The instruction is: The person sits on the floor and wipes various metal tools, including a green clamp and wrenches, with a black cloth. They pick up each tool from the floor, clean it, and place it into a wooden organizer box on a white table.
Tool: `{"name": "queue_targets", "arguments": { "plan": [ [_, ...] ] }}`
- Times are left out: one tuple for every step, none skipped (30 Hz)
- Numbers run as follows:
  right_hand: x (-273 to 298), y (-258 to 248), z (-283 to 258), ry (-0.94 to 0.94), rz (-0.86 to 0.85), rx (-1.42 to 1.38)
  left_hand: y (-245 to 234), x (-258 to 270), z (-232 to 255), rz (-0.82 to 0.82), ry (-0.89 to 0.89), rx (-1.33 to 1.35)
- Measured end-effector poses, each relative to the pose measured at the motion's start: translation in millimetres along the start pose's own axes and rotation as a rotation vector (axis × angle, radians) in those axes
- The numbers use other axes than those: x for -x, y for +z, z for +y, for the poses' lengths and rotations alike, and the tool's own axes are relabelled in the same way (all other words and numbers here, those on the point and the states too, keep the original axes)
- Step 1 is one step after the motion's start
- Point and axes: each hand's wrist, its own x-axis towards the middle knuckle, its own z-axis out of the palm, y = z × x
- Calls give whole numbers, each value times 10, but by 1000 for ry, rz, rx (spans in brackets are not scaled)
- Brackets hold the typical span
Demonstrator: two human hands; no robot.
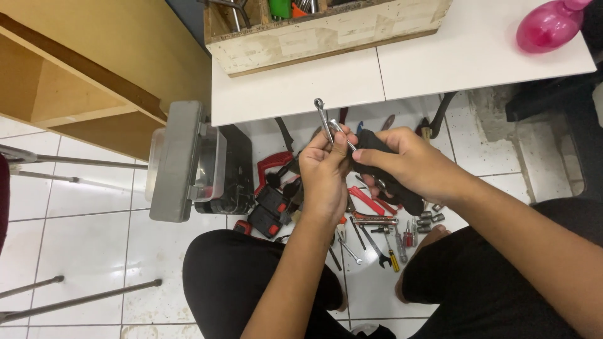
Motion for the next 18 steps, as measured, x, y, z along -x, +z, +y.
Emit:
{"name": "queue_targets", "arguments": {
  "plan": [
    [-26, -12, -1, 2, 1, 2, 1, -20, 12, 0, -1, 3],
    [-53, -25, 1, -28, -10, 15, 0, -41, 21, 50, 27, -47],
    [-78, -30, 8, -57, -21, 26, -8, -57, 33, 100, 54, -98],
    [-64, -40, -6, -55, -21, 26, 3, -51, 55, 101, 52, -97],
    [-57, -42, -23, -72, -24, 102, 7, -44, 89, 146, 86, -145],
    [-50, -44, -41, -90, -26, 179, 11, -37, 123, 192, 120, -192],
    [-76, -44, 3, -89, -29, 178, 6, -45, 122, 194, 120, -193],
    [-101, -45, 47, -138, -4, 279, 2, -52, 119, 235, 143, -200],
    [-118, -49, 95, -186, 22, 377, 1, -53, 114, 275, 164, -207],
    [-119, -32, 106, -184, 20, 376, -9, -57, 100, 277, 162, -209],
    [-120, -26, 111, -260, 42, 510, -6, -72, 82, 296, 171, -214],
    [-119, -20, 115, -336, 63, 644, -3, -86, 65, 314, 180, -219],
    [-106, -25, 145, -335, 63, 645, 8, -70, 48, 314, 180, -219],
    [-92, -29, 174, -374, 75, 696, 19, -53, 34, 281, 181, -237],
    [-85, -28, 199, -416, 88, 747, 26, -43, 27, 248, 186, -256],
    [-71, -13, 212, -419, 88, 747, 22, -34, 20, 247, 188, -256],
    [-57, 3, 225, -375, 74, 596, 17, -24, 15, 212, 175, -249],
    [-43, 19, 239, -330, 59, 445, 11, -14, 9, 178, 162, -243]
  ]
}}
